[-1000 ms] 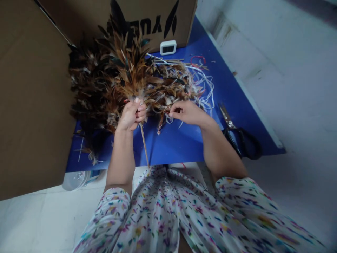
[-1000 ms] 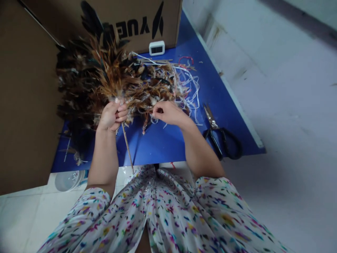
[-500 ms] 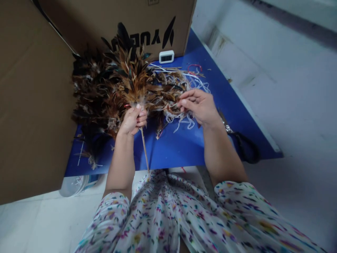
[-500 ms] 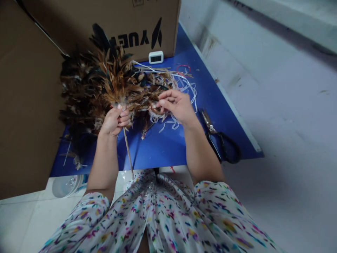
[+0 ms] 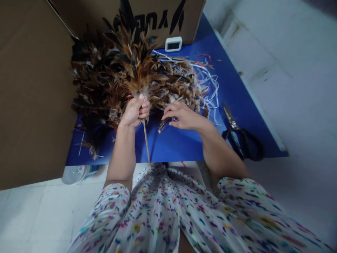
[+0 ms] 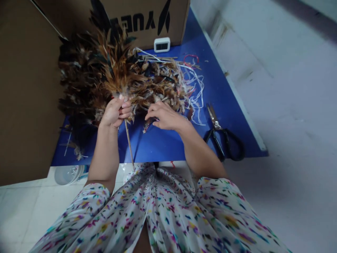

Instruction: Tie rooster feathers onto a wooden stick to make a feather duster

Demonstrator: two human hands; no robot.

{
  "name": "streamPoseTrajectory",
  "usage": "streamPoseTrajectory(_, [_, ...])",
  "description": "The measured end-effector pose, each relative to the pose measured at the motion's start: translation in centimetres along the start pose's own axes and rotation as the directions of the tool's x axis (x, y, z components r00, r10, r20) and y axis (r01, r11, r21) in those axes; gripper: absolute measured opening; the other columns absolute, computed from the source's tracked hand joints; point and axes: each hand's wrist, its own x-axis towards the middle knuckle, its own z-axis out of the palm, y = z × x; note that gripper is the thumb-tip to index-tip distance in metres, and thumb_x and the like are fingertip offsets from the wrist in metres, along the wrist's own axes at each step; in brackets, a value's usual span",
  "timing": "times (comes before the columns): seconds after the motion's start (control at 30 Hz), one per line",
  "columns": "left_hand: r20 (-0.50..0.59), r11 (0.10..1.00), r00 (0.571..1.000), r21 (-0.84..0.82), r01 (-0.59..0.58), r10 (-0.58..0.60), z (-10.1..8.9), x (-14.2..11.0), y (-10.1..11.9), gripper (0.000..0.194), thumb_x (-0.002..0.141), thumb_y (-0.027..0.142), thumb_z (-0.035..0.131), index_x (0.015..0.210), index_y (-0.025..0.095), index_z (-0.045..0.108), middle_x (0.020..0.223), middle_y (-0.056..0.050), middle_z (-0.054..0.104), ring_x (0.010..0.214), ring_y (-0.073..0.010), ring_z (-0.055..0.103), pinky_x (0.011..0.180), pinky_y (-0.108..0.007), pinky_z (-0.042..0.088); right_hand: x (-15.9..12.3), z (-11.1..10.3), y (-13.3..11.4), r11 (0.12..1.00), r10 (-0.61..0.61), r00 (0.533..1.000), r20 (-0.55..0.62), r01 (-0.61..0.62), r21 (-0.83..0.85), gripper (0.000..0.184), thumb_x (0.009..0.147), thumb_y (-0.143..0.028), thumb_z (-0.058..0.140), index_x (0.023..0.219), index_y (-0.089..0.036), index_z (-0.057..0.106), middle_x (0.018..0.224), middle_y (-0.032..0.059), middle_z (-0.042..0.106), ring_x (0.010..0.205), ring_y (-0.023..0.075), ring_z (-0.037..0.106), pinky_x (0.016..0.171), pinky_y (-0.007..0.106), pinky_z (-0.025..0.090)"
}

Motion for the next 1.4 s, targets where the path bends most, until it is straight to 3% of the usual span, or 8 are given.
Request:
streamPoseTrajectory(0.13, [0.055, 1.000, 0.998, -0.002, -0.024, 0.024, 0.0, -0.1, 0.0, 0.031, 0.091, 0.036, 0.058, 0.072, 0.017, 0.043, 0.059, 0.007, 0.037, 0.038, 0.0010, 0.025, 0.032, -0.009, 0.020, 0.5, 0.8, -0.3, 0.999, 0.036, 0.999, 0.036, -0.036, 0.000, 0.012, 0.084, -0.026, 0.064, 0.083, -0.024, 0.076, 0.106, 0.0071, 0.068, 0.112, 0.0273, 0.052, 0.099, 0.046, 0.034])
streamPoseTrajectory(0.27, [0.047, 1.000, 0.999, -0.024, -0.008, 0.009, 0.0, -0.1, 0.0, 0.031, 0.090, 0.036, 0.059, 0.072, 0.016, 0.043, 0.059, 0.007, 0.038, 0.037, 0.0012, 0.025, 0.032, -0.009, 0.020, 0.5, -0.2, -0.3, 0.962, 0.126, 0.973, -0.194, -0.072, 0.265, 0.020, 0.087, -0.035, 0.060, 0.079, -0.021, 0.073, 0.092, 0.0053, 0.071, 0.093, 0.0203, 0.061, 0.093, 0.038, 0.044])
streamPoseTrajectory(0.43, [0.048, 0.999, 0.999, -0.024, 0.023, -0.022, 0.2, -0.1, -0.2, 0.032, 0.090, 0.036, 0.060, 0.070, 0.016, 0.045, 0.059, 0.006, 0.042, 0.038, 0.0012, 0.025, 0.033, -0.009, 0.020, -0.2, -1.7, -0.4, 0.808, 0.391, 0.868, -0.306, -0.165, 0.565, 0.030, 0.079, -0.050, 0.069, 0.081, -0.020, 0.072, 0.081, 0.0041, 0.072, 0.076, 0.0166, 0.065, 0.073, 0.031, 0.052])
streamPoseTrajectory(0.6, [0.081, 1.000, 0.997, -0.002, -0.008, 0.009, 0.4, 0.2, -0.8, 0.031, 0.089, 0.037, 0.060, 0.072, 0.012, 0.052, 0.071, -0.003, 0.061, 0.040, 0.0015, 0.024, 0.034, -0.010, 0.020, 0.2, -1.9, -0.9, 0.638, 0.451, 0.844, -0.291, -0.077, 0.767, 0.033, 0.073, -0.052, 0.075, 0.077, -0.020, 0.069, 0.074, 0.0032, 0.072, 0.063, 0.0125, 0.065, 0.060, 0.025, 0.053])
streamPoseTrajectory(0.7, [0.099, 1.000, 0.995, -0.023, 0.016, -0.014, 0.7, 0.3, -1.3, 0.032, 0.087, 0.038, 0.063, 0.071, 0.012, 0.052, 0.069, -0.003, 0.061, 0.040, 0.0015, 0.023, 0.034, -0.011, 0.019, 1.1, -1.8, -1.3, 0.586, 0.466, 0.841, -0.273, -0.063, 0.808, 0.034, 0.070, -0.051, 0.078, 0.075, -0.019, 0.067, 0.072, 0.0033, 0.071, 0.058, 0.0116, 0.064, 0.051, 0.022, 0.051])
streamPoseTrajectory(0.83, [0.165, 0.999, 0.986, -0.007, 0.040, -0.038, 1.3, 0.3, -2.0, 0.036, 0.081, 0.042, 0.070, 0.071, 0.012, 0.053, 0.054, 0.006, 0.042, 0.038, 0.0009, 0.024, 0.035, -0.010, 0.018, 2.4, -2.0, -1.8, 0.556, 0.472, 0.853, -0.221, -0.093, 0.826, 0.035, 0.068, -0.049, 0.080, 0.074, -0.017, 0.066, 0.074, 0.0050, 0.072, 0.058, 0.0117, 0.065, 0.046, 0.021, 0.049])
streamPoseTrajectory(0.97, [0.251, 1.000, 0.968, 0.023, 0.008, -0.013, 1.4, 0.5, -2.5, 0.041, 0.076, 0.049, 0.072, 0.079, 0.012, 0.054, 0.060, 0.004, 0.048, 0.039, 0.0011, 0.026, 0.034, -0.010, 0.018, 3.4, -2.9, -2.1, 0.492, 0.503, 0.839, -0.209, -0.079, 0.867, 0.033, 0.068, -0.044, 0.081, 0.074, -0.016, 0.064, 0.078, 0.0058, 0.071, 0.057, 0.0101, 0.063, 0.043, 0.019, 0.047])
streamPoseTrajectory(1.4, [0.153, 0.996, 0.987, -0.063, 0.056, -0.045, 0.8, 0.6, -2.0, 0.037, 0.086, 0.036, 0.065, 0.069, 0.017, 0.038, 0.059, 0.006, 0.039, 0.040, 0.0005, 0.025, 0.035, -0.010, 0.017, 4.5, -6.5, -2.1, 0.473, 0.487, 0.793, -0.366, 0.112, 0.874, 0.029, 0.075, -0.038, 0.075, 0.072, -0.021, 0.052, 0.082, 0.0008, 0.068, 0.062, 0.0092, 0.062, 0.042, 0.018, 0.042])
